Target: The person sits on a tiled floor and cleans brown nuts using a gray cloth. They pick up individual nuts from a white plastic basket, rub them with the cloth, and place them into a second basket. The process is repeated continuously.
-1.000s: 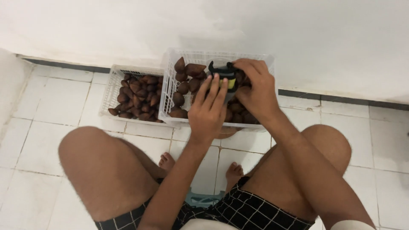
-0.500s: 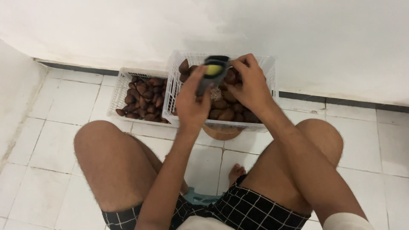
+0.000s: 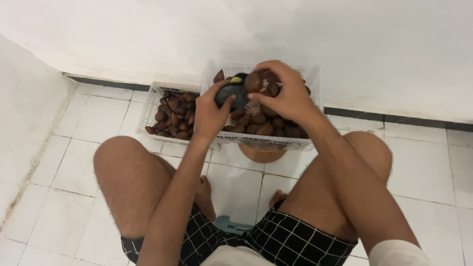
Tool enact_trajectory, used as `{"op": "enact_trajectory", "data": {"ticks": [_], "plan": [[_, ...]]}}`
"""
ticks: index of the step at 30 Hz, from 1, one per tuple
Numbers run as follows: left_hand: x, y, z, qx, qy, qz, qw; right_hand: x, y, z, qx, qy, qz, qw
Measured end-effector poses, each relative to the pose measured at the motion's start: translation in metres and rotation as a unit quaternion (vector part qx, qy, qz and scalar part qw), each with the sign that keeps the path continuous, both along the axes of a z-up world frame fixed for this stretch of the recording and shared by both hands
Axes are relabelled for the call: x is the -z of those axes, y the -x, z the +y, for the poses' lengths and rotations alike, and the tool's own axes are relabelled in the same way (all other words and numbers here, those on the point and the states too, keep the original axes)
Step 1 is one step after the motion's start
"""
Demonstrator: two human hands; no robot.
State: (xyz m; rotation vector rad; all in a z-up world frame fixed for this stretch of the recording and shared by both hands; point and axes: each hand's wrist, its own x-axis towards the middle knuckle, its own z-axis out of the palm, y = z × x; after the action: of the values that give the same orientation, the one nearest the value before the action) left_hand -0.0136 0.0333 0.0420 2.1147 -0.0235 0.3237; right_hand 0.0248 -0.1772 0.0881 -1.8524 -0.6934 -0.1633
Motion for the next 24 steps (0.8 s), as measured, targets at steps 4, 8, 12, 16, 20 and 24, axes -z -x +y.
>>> {"op": "enact_trajectory", "data": {"ticks": [4, 8, 12, 16, 20, 24], "plan": [[-0.02, -0.009, -0.001, 0.06, 0.06, -0.004, 0.996, -0.016, 0.013, 0.005, -0.03, 0.078, 0.065, 0.994], [-0.03, -0.022, 0.01, 0.171, 0.066, -0.01, 0.983, -0.018, 0.005, 0.006, -0.079, 0.011, 0.123, 0.989], [-0.075, -0.012, 0.01, 0.19, -0.131, -0.044, 0.972, -0.007, -0.009, 0.009, -0.018, -0.036, 0.137, 0.99], [-0.054, -0.028, 0.003, 0.175, -0.14, -0.073, 0.972, 0.008, -0.018, 0.016, 0.036, -0.06, 0.159, 0.985], [-0.04, -0.032, -0.008, 0.126, -0.016, -0.082, 0.988, 0.011, -0.017, 0.022, 0.08, -0.076, 0.177, 0.978], [-0.034, -0.042, -0.006, 0.143, 0.125, -0.053, 0.98, -0.001, -0.005, 0.02, 0.09, -0.116, 0.214, 0.966]]}}
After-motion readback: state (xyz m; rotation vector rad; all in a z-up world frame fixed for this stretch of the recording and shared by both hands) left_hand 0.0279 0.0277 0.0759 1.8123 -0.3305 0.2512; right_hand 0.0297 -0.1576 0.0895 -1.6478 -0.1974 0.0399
